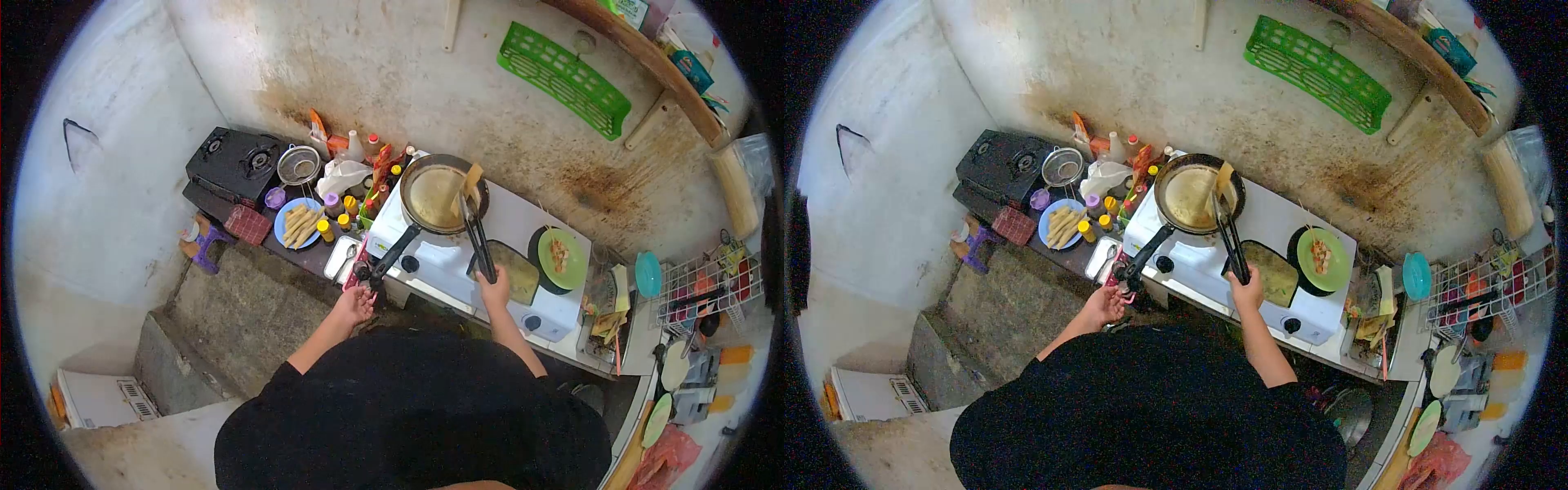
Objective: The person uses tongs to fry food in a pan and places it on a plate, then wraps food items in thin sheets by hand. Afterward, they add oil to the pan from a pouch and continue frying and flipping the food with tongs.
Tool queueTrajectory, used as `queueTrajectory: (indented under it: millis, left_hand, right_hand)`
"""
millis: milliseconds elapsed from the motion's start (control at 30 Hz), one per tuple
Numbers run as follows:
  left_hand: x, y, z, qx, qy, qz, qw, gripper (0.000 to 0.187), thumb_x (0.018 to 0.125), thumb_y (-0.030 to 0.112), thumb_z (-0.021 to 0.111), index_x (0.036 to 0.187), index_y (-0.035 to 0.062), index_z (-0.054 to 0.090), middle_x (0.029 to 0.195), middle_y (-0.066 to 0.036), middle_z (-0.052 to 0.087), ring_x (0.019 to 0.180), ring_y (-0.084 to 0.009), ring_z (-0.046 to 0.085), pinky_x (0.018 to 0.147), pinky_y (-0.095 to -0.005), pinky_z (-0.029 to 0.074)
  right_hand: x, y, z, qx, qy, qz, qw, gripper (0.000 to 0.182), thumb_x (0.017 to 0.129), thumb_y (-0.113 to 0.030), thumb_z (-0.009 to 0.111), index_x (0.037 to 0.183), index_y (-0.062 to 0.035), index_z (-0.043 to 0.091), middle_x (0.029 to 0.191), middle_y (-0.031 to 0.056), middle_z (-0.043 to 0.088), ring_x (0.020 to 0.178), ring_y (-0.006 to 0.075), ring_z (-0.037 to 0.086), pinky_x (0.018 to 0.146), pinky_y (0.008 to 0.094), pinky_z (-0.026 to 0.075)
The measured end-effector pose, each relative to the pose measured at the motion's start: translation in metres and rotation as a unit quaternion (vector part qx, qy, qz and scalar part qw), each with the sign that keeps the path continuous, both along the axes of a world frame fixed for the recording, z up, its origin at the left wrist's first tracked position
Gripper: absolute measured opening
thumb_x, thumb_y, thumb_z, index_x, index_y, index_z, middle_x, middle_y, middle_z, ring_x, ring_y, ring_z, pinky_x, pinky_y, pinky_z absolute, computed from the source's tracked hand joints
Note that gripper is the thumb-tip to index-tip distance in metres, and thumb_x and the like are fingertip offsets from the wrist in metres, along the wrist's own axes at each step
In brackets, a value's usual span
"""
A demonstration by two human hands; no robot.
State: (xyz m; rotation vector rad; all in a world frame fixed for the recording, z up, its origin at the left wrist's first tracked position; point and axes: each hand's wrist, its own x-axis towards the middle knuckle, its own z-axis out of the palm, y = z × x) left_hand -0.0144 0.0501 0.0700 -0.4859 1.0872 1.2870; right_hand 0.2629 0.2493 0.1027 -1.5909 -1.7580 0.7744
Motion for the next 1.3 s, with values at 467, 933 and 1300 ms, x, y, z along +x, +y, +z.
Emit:
queueTrajectory:
  millis: [467, 933, 1300]
  left_hand:
    - [0.006, 0.019, -0.007, 0.005, -0.019, -0.042, 0.999, 0.008, 0.077, 0.022, 0.052, 0.073, 0.0145, 0.05, 0.065, 0.005, 0.053, 0.063, -0.0138, 0.049, 0.061, -0.0295, 0.038]
    - [0.004, 0.02, -0.004, -0.002, -0.027, -0.031, 0.999, 0.005, 0.08, 0.021, 0.048, 0.079, 0.0155, 0.05, 0.068, 0.005, 0.052, 0.062, -0.0138, 0.049, 0.057, -0.0296, 0.04]
    - [0.002, 0.022, -0.006, 0.003, -0.017, -0.034, 0.999, 0.005, 0.078, 0.021, 0.049, 0.077, 0.0162, 0.051, 0.066, 0.006, 0.054, 0.061, -0.0145, 0.049, 0.059, -0.0317, 0.04]
  right_hand:
    - [0.031, -0.015, -0.017, 0.001, -0.079, -0.043, 0.996, 0.041, 0.064, -0.033, 0.068, 0.093, -0.0074, 0.053, 0.08, 0.0107, 0.059, 0.075, 0.0278, 0.057, 0.066, 0.035, 0.042]
    - [0.033, -0.022, 0.012, -0.035, -0.099, -0.048, 0.993, 0.044, 0.065, -0.033, 0.067, 0.097, -0.0077, 0.051, 0.081, 0.0112, 0.059, 0.078, 0.0287, 0.057, 0.068, 0.0361, 0.042]
    - [-0.001, 0.022, 0.04, 0.009, -0.042, -0.004, 0.999, 0.045, 0.065, -0.037, 0.066, 0.098, -0.0089, 0.055, 0.085, 0.0116, 0.06, 0.077, 0.0285, 0.057, 0.067, 0.0374, 0.043]
